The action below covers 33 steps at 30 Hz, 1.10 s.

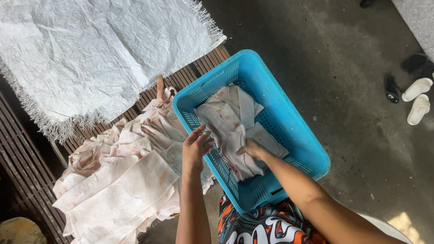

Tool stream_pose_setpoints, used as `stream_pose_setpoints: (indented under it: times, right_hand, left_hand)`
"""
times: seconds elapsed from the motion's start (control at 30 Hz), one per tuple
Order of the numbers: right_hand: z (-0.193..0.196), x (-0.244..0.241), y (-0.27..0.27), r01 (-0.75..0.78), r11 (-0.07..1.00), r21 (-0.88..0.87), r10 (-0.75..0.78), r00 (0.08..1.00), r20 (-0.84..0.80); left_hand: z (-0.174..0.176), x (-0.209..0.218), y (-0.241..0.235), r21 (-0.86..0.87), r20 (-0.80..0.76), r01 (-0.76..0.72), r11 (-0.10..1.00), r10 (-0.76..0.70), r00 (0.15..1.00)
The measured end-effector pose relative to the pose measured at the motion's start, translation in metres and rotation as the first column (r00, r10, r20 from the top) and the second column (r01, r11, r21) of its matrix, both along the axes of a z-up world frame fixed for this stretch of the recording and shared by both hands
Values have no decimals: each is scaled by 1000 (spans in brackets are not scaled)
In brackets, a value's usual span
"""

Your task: The person sorts and places pieces of raw pork skin into a blue plastic basket by hand.

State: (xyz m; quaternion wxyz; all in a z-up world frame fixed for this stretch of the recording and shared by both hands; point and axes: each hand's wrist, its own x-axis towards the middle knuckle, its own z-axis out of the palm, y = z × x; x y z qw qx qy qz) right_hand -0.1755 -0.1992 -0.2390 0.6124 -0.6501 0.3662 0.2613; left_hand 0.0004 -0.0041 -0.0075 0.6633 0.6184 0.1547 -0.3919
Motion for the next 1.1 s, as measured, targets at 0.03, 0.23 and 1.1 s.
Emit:
stream_pose_setpoints:
  times: [0.03, 0.23, 1.1]
  right_hand:
    - [7, -3, -11, 6, 991, 133, -14, 998, 60]
    - [120, 8, -60, 136, 818, 559, -321, 914, 249]
    - [391, 89, 15, 97, 920, 379, -356, 613, 706]
  left_hand:
    - [-2, -1, 1, 17, 3, 22, 1000, -22, 1000]
    - [2, -10, -8, -78, 139, 466, 881, -453, 881]
    - [160, 2, 29, -289, 510, 423, 859, -236, 827]
